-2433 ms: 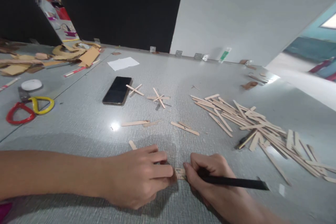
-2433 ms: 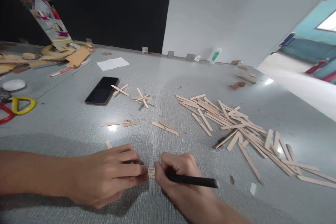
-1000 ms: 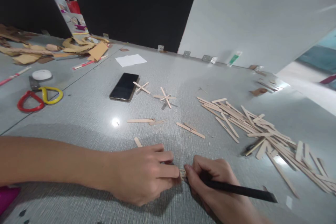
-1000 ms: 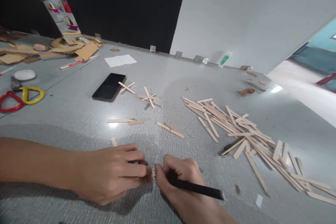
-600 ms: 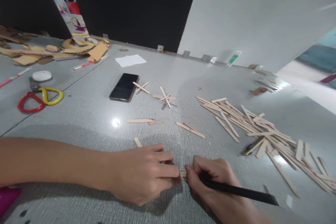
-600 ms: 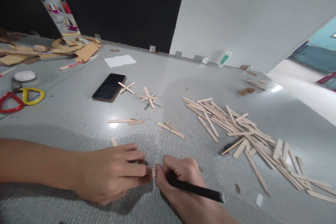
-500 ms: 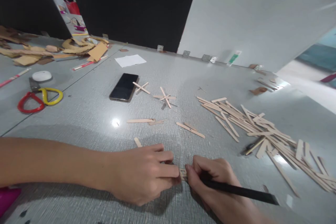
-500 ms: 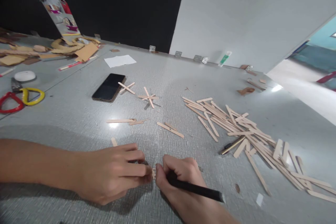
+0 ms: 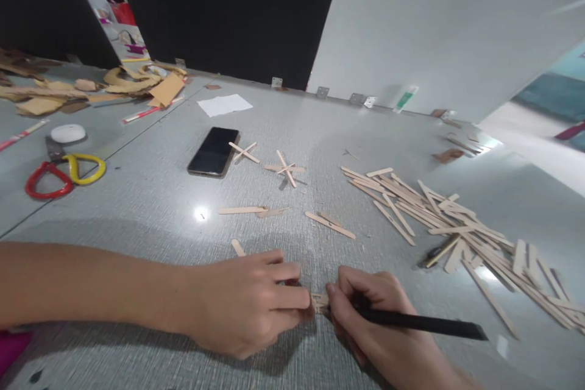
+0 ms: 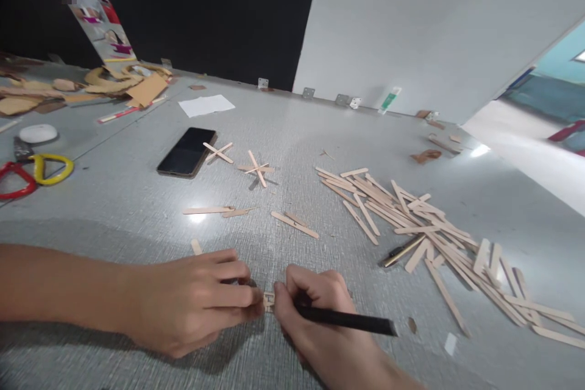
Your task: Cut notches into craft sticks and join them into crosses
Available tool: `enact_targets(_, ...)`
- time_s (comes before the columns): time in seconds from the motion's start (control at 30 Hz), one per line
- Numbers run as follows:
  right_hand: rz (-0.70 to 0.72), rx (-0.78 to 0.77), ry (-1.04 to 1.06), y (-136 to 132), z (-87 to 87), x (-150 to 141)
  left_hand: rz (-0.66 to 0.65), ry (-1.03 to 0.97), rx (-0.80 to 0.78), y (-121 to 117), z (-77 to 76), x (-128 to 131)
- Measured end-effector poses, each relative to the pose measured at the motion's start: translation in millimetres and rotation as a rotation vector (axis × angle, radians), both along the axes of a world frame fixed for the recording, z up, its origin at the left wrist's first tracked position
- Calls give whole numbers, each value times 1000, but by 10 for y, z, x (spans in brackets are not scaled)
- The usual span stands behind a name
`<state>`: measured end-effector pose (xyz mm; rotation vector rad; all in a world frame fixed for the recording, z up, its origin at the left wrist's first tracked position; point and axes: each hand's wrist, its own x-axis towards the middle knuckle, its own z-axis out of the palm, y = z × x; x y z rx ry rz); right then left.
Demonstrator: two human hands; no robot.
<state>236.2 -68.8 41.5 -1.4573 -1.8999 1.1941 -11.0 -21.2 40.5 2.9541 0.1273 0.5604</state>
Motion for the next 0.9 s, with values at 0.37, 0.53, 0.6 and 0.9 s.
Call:
enact_targets(0.37,-13,52,-118,-35,-17,-3,-2,-15,-11,4,-11,1)
enact_targets(0.53,-19,22,-114,-27,-40,12,-10,-16,-12,12,-6,1)
enact_targets(0.6,-23,9,-94,-27,-39,10,-10,-13,-14,13,-10,6)
enact_targets(0.9,-19,40,-100,-11,-40,4,-8,-28,-22,4,-9,-5)
